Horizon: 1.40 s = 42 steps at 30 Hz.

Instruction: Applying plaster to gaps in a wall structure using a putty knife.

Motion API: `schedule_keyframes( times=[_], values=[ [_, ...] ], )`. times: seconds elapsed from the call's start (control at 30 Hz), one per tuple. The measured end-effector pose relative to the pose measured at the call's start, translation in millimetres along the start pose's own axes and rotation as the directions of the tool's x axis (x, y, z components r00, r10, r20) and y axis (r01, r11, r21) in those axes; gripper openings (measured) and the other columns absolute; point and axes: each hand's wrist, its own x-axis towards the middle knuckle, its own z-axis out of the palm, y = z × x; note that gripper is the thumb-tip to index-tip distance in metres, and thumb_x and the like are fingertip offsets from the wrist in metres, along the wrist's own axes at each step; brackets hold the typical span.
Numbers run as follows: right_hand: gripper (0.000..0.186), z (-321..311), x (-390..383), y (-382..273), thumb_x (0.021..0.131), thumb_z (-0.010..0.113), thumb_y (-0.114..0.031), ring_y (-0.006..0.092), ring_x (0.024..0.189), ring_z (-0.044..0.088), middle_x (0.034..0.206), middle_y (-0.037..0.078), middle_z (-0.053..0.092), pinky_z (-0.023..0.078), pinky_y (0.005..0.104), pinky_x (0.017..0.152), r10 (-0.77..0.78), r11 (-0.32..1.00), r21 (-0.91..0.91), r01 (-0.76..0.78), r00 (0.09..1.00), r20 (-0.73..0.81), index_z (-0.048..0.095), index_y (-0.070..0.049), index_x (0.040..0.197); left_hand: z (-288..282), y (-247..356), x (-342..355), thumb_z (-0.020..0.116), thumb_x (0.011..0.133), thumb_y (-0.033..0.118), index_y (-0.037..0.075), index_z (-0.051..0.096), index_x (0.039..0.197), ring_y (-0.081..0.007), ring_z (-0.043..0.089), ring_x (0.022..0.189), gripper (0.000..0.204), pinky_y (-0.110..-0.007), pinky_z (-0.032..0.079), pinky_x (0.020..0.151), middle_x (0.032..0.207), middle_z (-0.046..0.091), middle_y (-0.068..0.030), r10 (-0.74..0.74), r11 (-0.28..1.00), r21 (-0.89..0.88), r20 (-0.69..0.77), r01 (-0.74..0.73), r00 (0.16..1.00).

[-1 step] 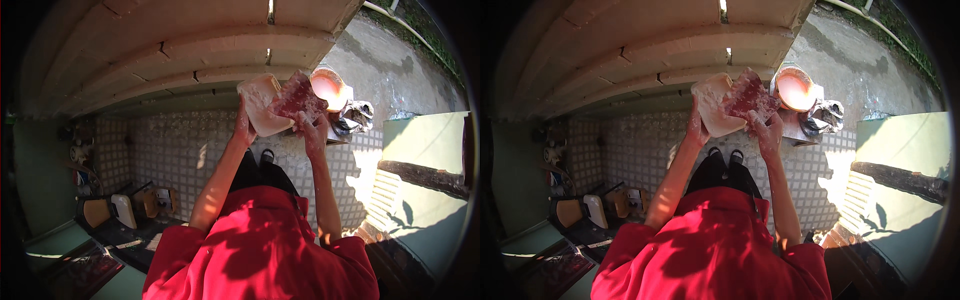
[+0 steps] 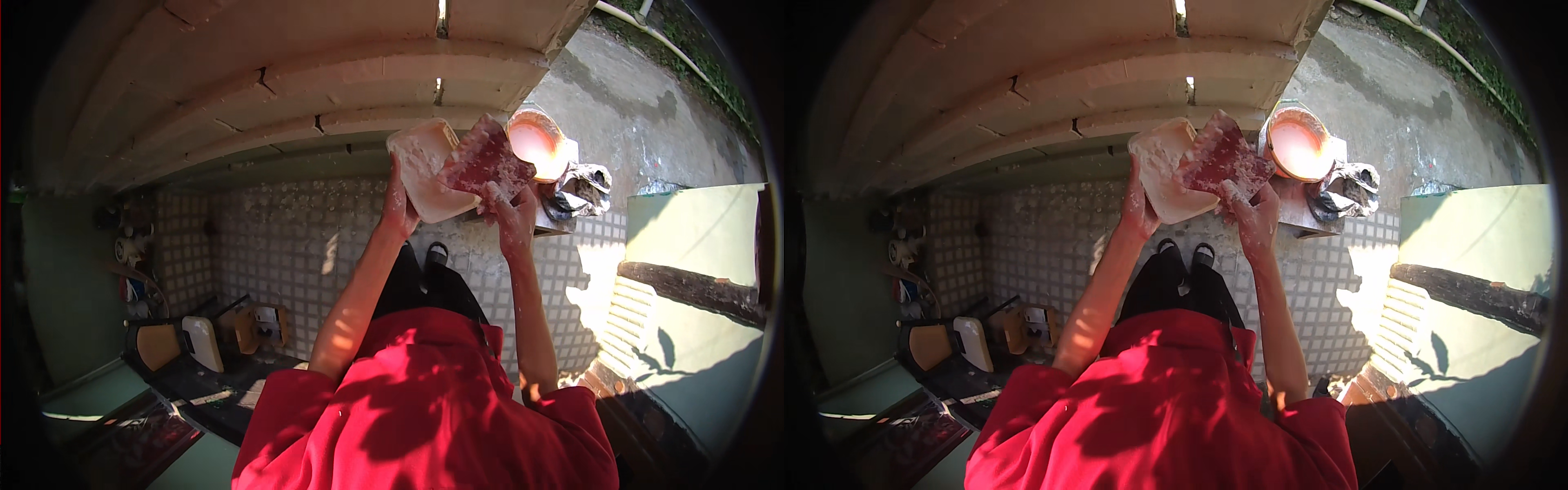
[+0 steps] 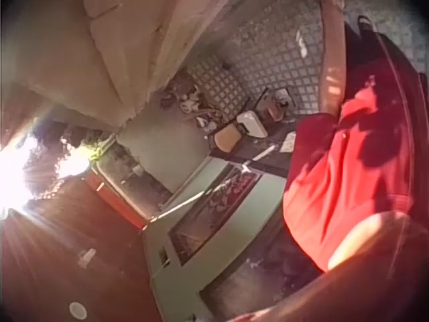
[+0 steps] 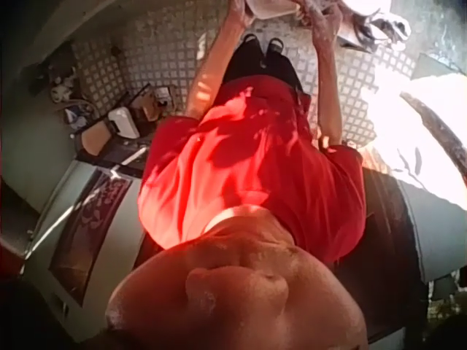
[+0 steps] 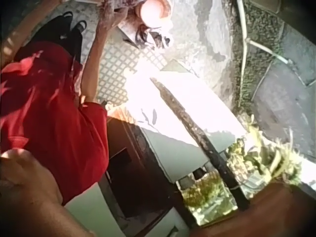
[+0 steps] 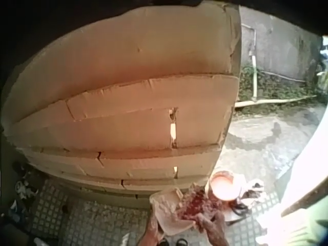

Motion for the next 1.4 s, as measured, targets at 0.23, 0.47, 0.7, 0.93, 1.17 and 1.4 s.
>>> schedule_keyframes(
  times=[0.23,0.47,0.7,0.93,1.17,1.4],
  values=[
    [0.023,-20,15,38,0.087,0.068,-0.014,0.0081,0.074,0.06,0.091,0.004,0.067,0.046,0.0235,0.057,-0.04,0.998,-0.042,0.037,0.996,-0.076,0.062,0.0,0.104,-16,-15,25,0.043,0.091,0.064,0.011,0.03,0.145,-0.0242,0.043,0.13,0.077,-0.04,0.038,0.107,0.143,0.041,-0.0081,-0.051,0.999,-0.016,-0.046,0.05,0.998],
    [0.031,-24,36,91,0.088,0.061,-0.006,0.0176,0.09,0.063,0.107,0.01,0.064,0.054,0.036,0.085,-0.08,0.994,0.053,0.099,0.955,-0.286,0.056,0.004,0.117,-41,-42,64,0.044,0.091,0.065,0.011,0.03,0.146,-0.0244,0.042,0.131,0.078,-0.041,0.036,0.108,0.145,0.039,-0.0074,-0.08,0.997,-0.009,-0.113,0.079,0.99],
    [0.026,-56,102,144,0.087,0.062,-0.003,0.0128,0.091,0.062,0.103,0.009,0.067,0.051,0.0285,0.084,-0.311,0.934,0.024,0.357,0.845,-0.435,0.061,0.005,0.112,-75,-76,116,0.044,0.09,0.066,0.012,0.028,0.147,-0.0246,0.039,0.133,0.08,-0.041,0.034,0.109,0.146,0.038,-0.0063,-0.024,0.998,0.048,-0.078,0.028,0.997],
    [0.029,-65,181,149,0.087,0.06,-0.003,0.0136,0.088,0.064,0.1,0.009,0.07,0.051,0.0295,0.081,-0.609,0.793,-0.352,0.498,0.661,-0.437,0.061,0.003,0.115,-99,-92,127,0.043,0.092,0.062,0.013,0.028,0.147,-0.0249,0.04,0.131,0.075,-0.042,0.034,0.109,0.146,0.038,-0.0061,0.06,0.998,0.038,-0.096,-0.057,0.994],
    [0.043,-7,214,166,0.086,0.053,0.005,0.0308,0.09,0.068,0.112,0.02,0.066,0.053,0.0354,0.076,-0.778,0.575,-0.738,0.353,0.514,-0.361,0.058,-0.004,0.128,-137,-98,85,0.041,0.096,0.057,0.013,0.032,0.145,-0.0266,0.042,0.129,0.067,-0.043,0.037,0.107,0.144,0.041,-0.0056,0.058,0.998,0.022,-0.262,-0.054,0.963],
    [0.053,44,231,181,0.08,0.054,0.008,0.0343,0.086,0.068,0.113,0.022,0.063,0.053,0.0376,0.069,-0.798,0.54,-0.762,0.358,0.504,-0.33,0.054,-0.006,0.131,-180,-86,49,0.041,0.094,0.061,0.015,0.029,0.147,-0.028,0.04,0.13,0.071,-0.045,0.035,0.108,0.147,0.037,-0.0056,0.053,0.998,0.039,-0.316,-0.043,0.947]
  ],
)
